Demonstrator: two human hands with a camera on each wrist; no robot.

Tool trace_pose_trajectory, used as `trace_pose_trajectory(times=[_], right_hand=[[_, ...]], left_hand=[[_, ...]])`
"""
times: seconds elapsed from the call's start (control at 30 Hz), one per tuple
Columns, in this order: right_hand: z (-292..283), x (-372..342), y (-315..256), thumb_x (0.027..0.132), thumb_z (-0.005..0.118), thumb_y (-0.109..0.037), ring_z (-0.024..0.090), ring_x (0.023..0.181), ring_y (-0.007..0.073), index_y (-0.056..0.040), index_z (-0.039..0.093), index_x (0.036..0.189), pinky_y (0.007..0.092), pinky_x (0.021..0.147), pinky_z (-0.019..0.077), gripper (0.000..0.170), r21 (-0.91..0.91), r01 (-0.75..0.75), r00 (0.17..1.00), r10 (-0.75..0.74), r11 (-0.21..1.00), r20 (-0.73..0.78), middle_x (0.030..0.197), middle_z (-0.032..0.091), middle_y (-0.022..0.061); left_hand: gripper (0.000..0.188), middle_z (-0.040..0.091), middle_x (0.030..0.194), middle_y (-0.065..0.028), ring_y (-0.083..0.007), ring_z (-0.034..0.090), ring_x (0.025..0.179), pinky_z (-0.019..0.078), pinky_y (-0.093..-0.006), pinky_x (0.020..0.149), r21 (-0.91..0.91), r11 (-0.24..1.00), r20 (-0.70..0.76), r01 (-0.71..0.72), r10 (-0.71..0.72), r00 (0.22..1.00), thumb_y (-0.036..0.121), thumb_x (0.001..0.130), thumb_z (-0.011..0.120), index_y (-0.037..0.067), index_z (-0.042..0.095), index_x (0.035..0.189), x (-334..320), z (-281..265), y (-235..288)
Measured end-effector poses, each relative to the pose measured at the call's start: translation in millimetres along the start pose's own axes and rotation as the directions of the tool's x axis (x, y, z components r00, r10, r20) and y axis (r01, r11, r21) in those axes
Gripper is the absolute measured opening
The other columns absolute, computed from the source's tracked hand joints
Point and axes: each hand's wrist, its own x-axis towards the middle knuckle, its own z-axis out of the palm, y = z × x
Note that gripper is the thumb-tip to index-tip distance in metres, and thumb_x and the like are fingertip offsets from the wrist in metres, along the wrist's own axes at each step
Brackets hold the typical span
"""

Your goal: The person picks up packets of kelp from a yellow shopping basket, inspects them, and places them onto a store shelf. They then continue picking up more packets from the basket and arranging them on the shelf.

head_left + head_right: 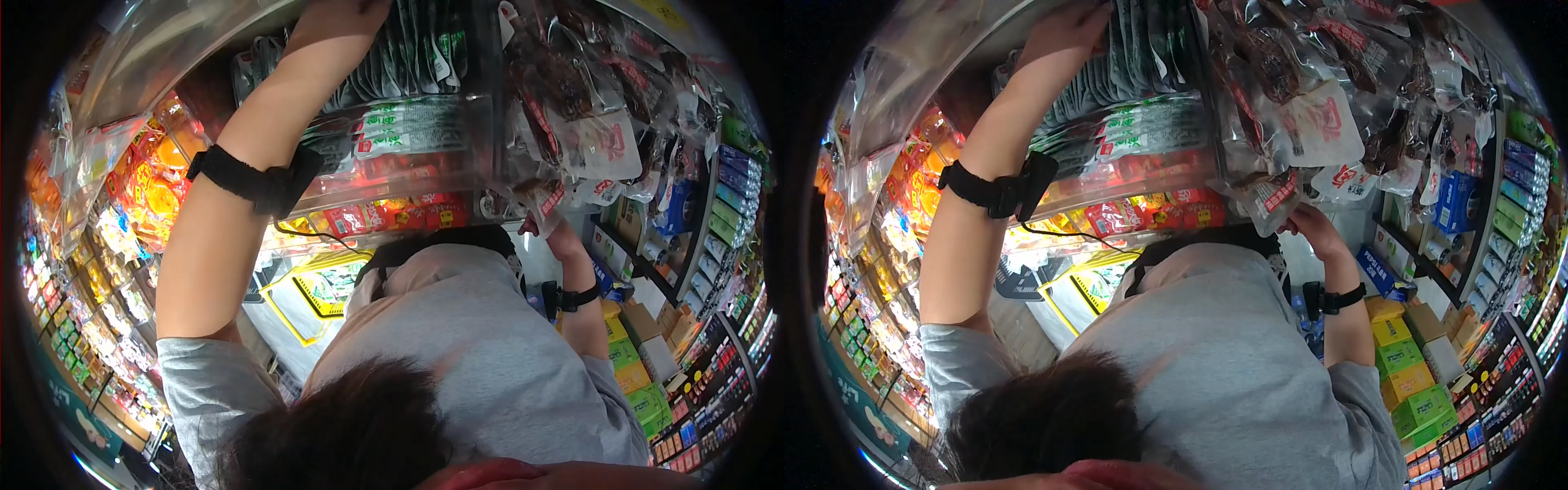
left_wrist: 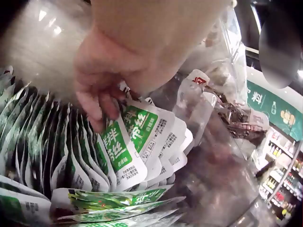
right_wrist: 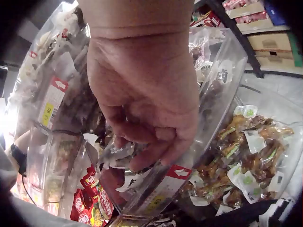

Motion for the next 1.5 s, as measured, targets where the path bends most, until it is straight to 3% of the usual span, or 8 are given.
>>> trace_pose_trajectory(times=[0.47, 0.67, 0.77, 0.97, 1.07, 1.17, 1.37, 1.5], right_hand=[[3.5, -8.6, 4.2, 0.091, 0.043, -0.018, 0.054, 0.071, 0.0147, -0.0018, 0.053, 0.079, 0.0258, 0.065, 0.0393, 0.023, 0.082, -0.035, 0.996, 0.041, 0.996, -0.077, 0.072, 0.053, 0.0047], [1.4, -6.8, 6.9, 0.091, 0.044, -0.019, 0.054, 0.072, 0.0147, -0.0021, 0.054, 0.079, 0.0254, 0.066, 0.0391, 0.023, 0.085, -0.030, 0.998, 0.035, 0.996, -0.058, 0.072, 0.053, 0.0043], [1.4, -6.1, 7.4, 0.090, 0.044, -0.019, 0.055, 0.072, 0.0149, -0.0021, 0.054, 0.079, 0.0254, 0.065, 0.0391, 0.023, 0.088, -0.011, 0.998, 0.017, 0.996, -0.068, 0.073, 0.054, 0.0045], [-3.6, -4.5, 2.6, 0.090, 0.044, -0.018, 0.056, 0.073, 0.0155, -0.0018, 0.054, 0.079, 0.0254, 0.065, 0.0396, 0.022, 0.081, -0.016, 0.997, 0.021, 0.997, -0.068, 0.074, 0.055, 0.0053], [-2.7, -3.8, 3.1, 0.089, 0.044, -0.018, 0.056, 0.073, 0.0159, -0.0017, 0.054, 0.079, 0.0254, 0.066, 0.0399, 0.022, 0.078, -0.014, 0.997, 0.019, 0.997, -0.071, 0.074, 0.055, 0.0054], [-3.9, -2.2, 8.1, 0.089, 0.044, -0.018, 0.055, 0.073, 0.0160, -0.0016, 0.053, 0.080, 0.0255, 0.066, 0.0401, 0.021, 0.086, -0.023, 0.996, 0.030, 0.996, -0.079, 0.073, 0.054, 0.0053], [-2.7, -6.4, 8.0, 0.089, 0.044, -0.018, 0.053, 0.070, 0.0154, -0.0023, 0.053, 0.079, 0.0261, 0.067, 0.0402, 0.021, 0.067, -0.068, 0.994, 0.073, 0.995, -0.079, 0.071, 0.052, 0.0047], [-4.0, -5.6, 8.4, 0.090, 0.044, -0.018, 0.052, 0.070, 0.0153, -0.0025, 0.052, 0.078, 0.0265, 0.066, 0.0401, 0.021, 0.064, -0.069, 0.995, 0.073, 0.996, -0.072, 0.070, 0.052, 0.0048]], left_hand=[[0.029, 0.059, 0.060, -0.0094, -0.0225, 0.062, 0.060, 0.0473, -0.0343, 0.063, 0.207, 0.976, -0.023, 0.065, -0.062, 0.998, 0.030, 0.087, 0.039, 0.008, 0.057, 0.093, 45.7, 49.6, -78.3], [0.028, 0.058, 0.090, -0.0256, -0.0379, 0.058, 0.080, 0.0454, -0.0437, 0.073, 0.335, 0.936, -0.085, -0.110, 0.147, 0.985, 0.021, 0.084, 0.045, -0.003, 0.058, 0.089, 38.7, 42.5, -52.5], [0.027, 0.053, 0.053, -0.0064, -0.0210, 0.059, 0.056, 0.0461, -0.0333, 0.061, 0.122, 0.992, 0.217, 0.043, -0.069, 0.974, 0.027, 0.086, 0.040, 0.005, 0.056, 0.089, 31.1, 28.3, -52.9], [0.023, 0.059, 0.077, -0.0214, -0.0300, 0.059, 0.060, 0.0467, -0.0393, 0.059, -0.297, 0.934, 0.107, 0.200, -0.176, 0.979, 0.017, 0.084, 0.046, -0.003, 0.055, 0.088, -7.9, -25.3, 28.9], [0.021, 0.056, 0.067, -0.0147, -0.0224, 0.053, 0.047, 0.0436, -0.0327, 0.047, 0.168, 0.970, -0.261, -0.175, 0.215, 0.941, 0.016, 0.086, 0.045, -0.003, 0.053, 0.092, 23.1, 3.9, -16.9], [0.026, 0.056, 0.069, -0.0134, -0.0214, 0.054, 0.052, 0.0455, -0.0322, 0.050, -0.364, 0.917, -0.141, 0.160, -0.225, 0.964, 0.020, 0.088, 0.045, -0.003, 0.051, 0.100, 17.4, 8.7, -1.0], [0.035, 0.059, 0.088, -0.0220, -0.0248, 0.059, 0.074, 0.0491, -0.0363, 0.062, -0.388, 0.904, 0.123, 0.176, -0.139, 0.983, 0.024, 0.089, 0.042, -0.004, 0.049, 0.109, 20.9, 14.5, -22.0], [0.033, 0.058, 0.097, -0.0254, -0.0328, 0.059, 0.084, 0.0489, -0.0408, 0.067, 0.279, 0.947, -0.078, -0.158, 0.186, 0.979, 0.021, 0.086, 0.041, -0.004, 0.053, 0.104, 33.3, 35.2, -49.4]])
